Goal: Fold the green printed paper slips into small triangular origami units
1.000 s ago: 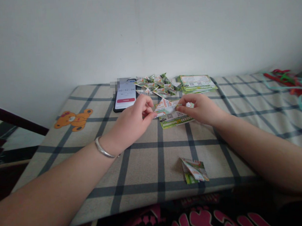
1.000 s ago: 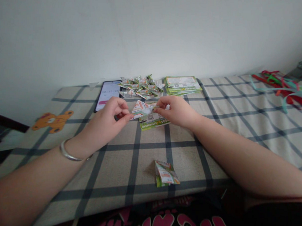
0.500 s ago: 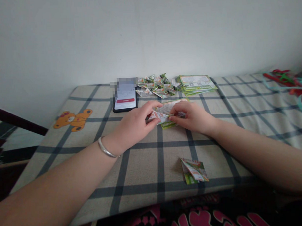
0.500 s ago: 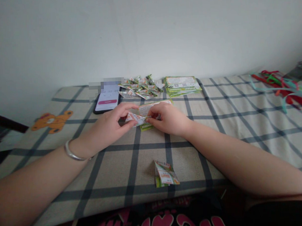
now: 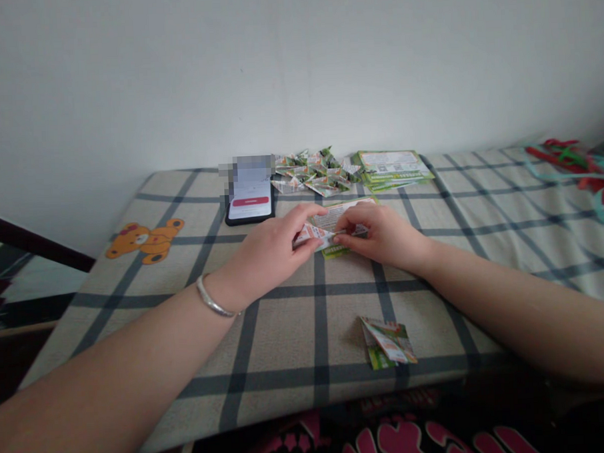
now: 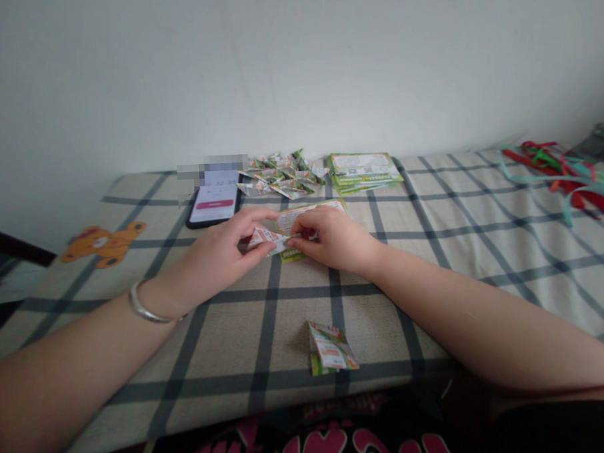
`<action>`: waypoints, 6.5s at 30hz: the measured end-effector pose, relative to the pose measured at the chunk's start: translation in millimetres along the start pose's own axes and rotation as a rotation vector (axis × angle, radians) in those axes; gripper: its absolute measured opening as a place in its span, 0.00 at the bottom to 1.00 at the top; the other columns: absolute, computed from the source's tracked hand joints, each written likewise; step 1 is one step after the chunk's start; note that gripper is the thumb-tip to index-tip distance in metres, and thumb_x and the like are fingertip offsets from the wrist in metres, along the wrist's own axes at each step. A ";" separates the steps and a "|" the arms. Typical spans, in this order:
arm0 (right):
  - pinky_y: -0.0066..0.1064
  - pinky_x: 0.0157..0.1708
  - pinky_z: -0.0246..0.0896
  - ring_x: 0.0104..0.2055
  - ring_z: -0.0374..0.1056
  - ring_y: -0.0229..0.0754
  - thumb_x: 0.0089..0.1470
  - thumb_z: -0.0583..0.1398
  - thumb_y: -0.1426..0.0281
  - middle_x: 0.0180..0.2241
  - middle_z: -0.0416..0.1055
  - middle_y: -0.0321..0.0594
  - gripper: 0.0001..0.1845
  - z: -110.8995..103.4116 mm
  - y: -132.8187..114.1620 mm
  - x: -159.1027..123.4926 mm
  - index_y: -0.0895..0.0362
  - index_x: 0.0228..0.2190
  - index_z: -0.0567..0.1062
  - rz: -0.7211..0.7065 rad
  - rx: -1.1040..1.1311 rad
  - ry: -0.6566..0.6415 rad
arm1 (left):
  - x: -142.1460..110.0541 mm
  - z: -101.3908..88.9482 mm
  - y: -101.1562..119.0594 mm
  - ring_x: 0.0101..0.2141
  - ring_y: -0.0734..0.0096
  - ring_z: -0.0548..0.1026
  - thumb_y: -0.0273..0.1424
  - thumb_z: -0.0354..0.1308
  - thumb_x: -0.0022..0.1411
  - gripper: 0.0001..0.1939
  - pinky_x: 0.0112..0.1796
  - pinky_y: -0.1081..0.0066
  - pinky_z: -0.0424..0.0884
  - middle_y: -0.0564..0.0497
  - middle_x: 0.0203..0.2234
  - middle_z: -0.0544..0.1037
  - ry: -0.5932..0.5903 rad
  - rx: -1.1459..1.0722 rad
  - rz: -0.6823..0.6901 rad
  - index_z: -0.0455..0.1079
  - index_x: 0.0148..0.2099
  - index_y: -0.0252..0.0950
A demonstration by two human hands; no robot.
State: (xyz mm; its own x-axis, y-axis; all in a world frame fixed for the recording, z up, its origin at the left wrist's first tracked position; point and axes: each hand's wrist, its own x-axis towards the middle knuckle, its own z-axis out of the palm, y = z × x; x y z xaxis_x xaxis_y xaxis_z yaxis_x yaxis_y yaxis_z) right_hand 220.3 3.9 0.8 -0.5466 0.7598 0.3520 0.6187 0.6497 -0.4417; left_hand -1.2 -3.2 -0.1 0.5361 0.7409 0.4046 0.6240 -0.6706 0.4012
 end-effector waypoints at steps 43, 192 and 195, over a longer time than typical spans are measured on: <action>0.31 0.36 0.61 0.32 0.67 0.37 0.50 0.60 0.70 0.28 0.73 0.35 0.03 4.3 -11.8 2.9 0.56 0.27 0.74 0.115 0.402 0.005 | 1.7 -1.7 4.7 0.34 0.66 0.74 0.26 0.55 0.63 0.03 0.37 0.66 0.65 0.52 0.30 0.77 0.092 0.205 0.207 0.70 0.36 0.37; 0.31 0.38 0.65 0.41 0.73 0.40 0.60 0.59 0.72 0.39 0.78 0.39 0.02 0.4 -11.7 -7.0 0.54 0.35 0.72 -0.410 -0.235 0.327 | -1.1 -2.2 4.0 0.30 0.65 0.77 0.28 0.60 0.60 0.04 0.34 0.67 0.70 0.52 0.26 0.79 0.290 0.228 0.219 0.71 0.32 0.35; 0.32 0.39 0.66 0.41 0.73 0.40 0.60 0.60 0.71 0.38 0.78 0.38 0.02 -0.5 -11.4 -7.2 0.54 0.36 0.73 -0.435 -0.251 0.327 | -1.6 -1.4 3.9 0.30 0.66 0.76 0.29 0.61 0.60 0.05 0.33 0.67 0.69 0.52 0.25 0.78 0.291 0.222 0.228 0.71 0.31 0.35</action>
State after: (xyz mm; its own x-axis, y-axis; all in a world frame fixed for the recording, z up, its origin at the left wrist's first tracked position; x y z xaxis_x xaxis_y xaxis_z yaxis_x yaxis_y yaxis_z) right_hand 217.6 -8.9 3.7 -0.6024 0.3644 0.7102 0.5129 0.8584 -0.0055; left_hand -0.5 -7.1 2.0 0.5120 0.5115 0.6901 0.6323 -0.7682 0.1003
